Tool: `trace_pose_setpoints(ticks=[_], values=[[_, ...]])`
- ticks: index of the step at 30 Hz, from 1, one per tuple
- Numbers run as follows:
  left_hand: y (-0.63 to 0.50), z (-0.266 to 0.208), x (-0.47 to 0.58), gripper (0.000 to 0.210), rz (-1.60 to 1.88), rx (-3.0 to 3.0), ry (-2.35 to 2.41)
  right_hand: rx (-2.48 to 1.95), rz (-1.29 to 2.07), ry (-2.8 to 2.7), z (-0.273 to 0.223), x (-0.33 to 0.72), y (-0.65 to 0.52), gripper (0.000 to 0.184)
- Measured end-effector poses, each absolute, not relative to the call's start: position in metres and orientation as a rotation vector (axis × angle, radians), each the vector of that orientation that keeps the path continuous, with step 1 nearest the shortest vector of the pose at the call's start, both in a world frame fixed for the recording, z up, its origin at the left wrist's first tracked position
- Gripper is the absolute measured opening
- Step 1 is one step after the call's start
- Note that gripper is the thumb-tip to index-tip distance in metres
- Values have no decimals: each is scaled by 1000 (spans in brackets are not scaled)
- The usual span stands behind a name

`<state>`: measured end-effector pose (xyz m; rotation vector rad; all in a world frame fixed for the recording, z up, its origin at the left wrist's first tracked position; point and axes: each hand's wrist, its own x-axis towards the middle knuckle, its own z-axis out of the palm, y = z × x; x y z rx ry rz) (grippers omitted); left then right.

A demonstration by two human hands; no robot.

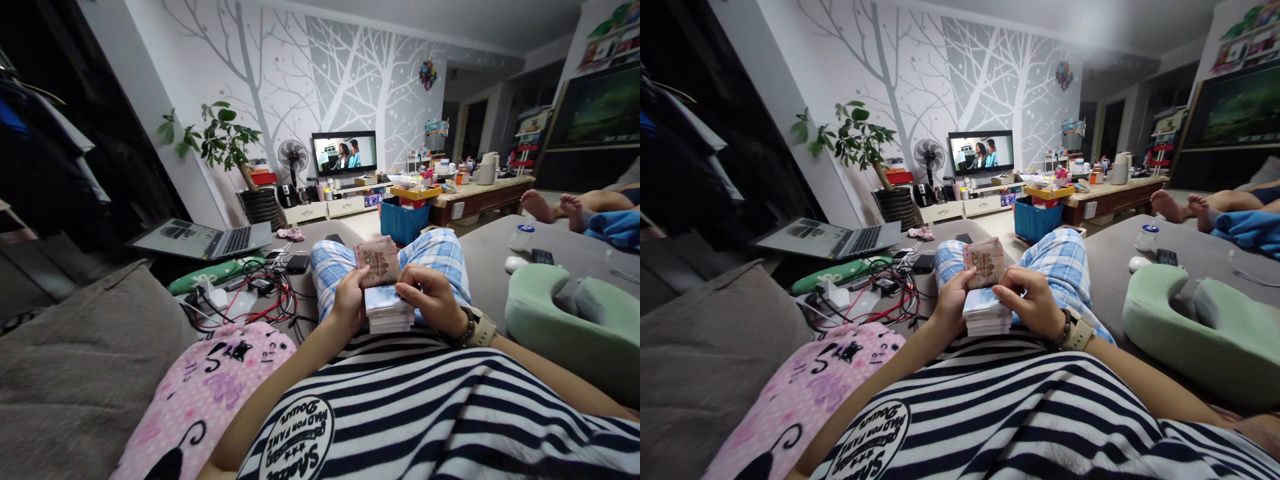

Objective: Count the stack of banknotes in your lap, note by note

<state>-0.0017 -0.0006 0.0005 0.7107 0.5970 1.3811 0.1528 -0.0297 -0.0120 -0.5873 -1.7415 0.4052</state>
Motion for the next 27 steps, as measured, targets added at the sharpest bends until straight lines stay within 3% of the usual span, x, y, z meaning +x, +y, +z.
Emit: trace_pose_setpoints(ticks=[18, 27], values=[[-9, 2, -6, 23, 1169, 808, 496, -869, 919, -1290, 0, 150, -13, 51], [-8, 0, -8, 28, 1178, 902, 492, -855, 766, -1268, -7, 152, -10, 46]])
